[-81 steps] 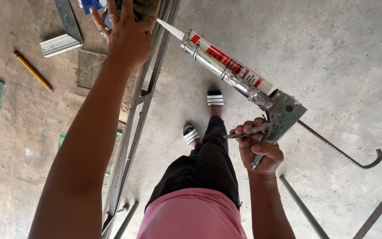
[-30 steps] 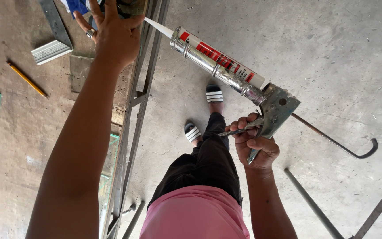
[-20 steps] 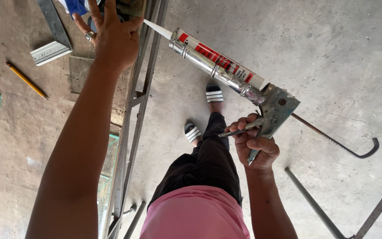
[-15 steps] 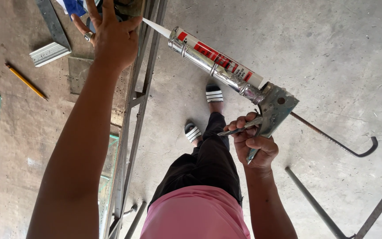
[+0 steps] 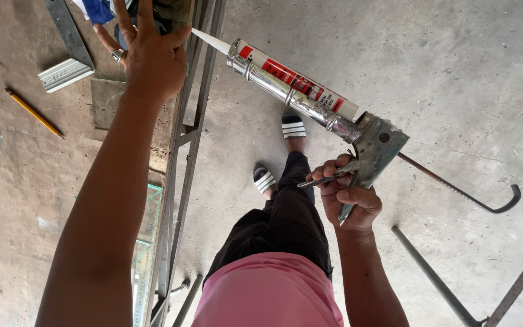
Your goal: Assembling a glass structure by applying sealant to glass panels and positioning them as dividers.
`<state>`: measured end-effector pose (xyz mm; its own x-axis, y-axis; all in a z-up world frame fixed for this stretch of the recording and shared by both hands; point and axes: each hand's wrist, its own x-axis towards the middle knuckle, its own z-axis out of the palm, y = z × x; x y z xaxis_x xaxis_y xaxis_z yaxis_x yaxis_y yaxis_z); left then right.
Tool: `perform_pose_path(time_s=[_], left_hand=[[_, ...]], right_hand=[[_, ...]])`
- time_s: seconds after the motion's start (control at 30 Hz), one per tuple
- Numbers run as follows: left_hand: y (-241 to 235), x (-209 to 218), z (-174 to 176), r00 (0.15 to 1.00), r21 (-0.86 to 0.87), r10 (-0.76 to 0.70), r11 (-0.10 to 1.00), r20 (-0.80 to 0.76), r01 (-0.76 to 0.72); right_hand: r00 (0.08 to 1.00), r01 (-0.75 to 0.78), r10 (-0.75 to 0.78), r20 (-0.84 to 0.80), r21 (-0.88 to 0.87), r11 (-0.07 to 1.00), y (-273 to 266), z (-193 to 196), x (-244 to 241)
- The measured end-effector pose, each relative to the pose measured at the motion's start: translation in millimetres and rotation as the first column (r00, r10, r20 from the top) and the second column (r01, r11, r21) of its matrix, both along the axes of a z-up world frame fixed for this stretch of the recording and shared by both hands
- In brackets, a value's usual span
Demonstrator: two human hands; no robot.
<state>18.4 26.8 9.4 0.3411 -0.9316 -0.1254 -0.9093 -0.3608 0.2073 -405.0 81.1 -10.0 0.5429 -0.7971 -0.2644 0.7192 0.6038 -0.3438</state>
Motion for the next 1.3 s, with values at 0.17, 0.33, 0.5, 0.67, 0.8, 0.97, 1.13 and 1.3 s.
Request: perform_pose_path(time_s=[0.17, 0.33, 0.5, 0.67, 0.8, 0.97, 1.13, 1.3], left_hand=[[4.4, -4.0, 5.2, 1.000, 0.012, 0.005, 1.000, 0.004, -0.005], [12.0, -8.1, 8.8, 1.000, 0.012, -0.013, 1.000, 0.001, 0.013], [15.2, -11.9, 12.0, 1.000, 0.023, -0.002, 1.000, -0.004, 0.002], [22.9, -10.2, 7.0, 0.999, 0.034, -0.018, 0.999, 0.039, 0.016], [29.6, -11.3, 2.9, 0.999, 0.012, -0.021, 1.000, 0.046, 0.020], [35.0, -15.1, 8.4, 1.000, 0.033, -0.016, 0.999, 0.019, 0.015], [41.8, -16.6, 4.0, 0.999, -0.002, -0.021, 1.000, 0.046, 0.021], [48.9, -15.4, -0.3, 0.997, 0.010, -0.030, 1.000, 0.077, 0.029]], right_hand=[[1.000, -0.005, 0.005, 0.008, -0.003, 1.000, 1.9, 0.4, -1.4], [1.000, -0.017, 0.017, -0.010, 0.003, 1.000, 4.2, 2.0, -4.0], [1.000, -0.022, 0.022, -0.009, 0.005, 1.000, 8.2, 0.2, -7.0], [0.999, -0.017, 0.017, -0.030, 0.003, 1.000, 11.2, 4.9, -7.1], [1.000, -0.013, 0.013, -0.023, -0.004, 1.000, 13.9, 9.2, -8.1], [1.000, -0.026, 0.026, -0.001, -0.027, 0.999, 18.2, 4.7, -13.3], [0.999, -0.038, 0.038, 0.005, -0.036, 0.999, 21.2, 6.6, -16.5], [0.999, -0.049, 0.049, -0.006, -0.013, 0.999, 23.7, 8.0, -19.1]])
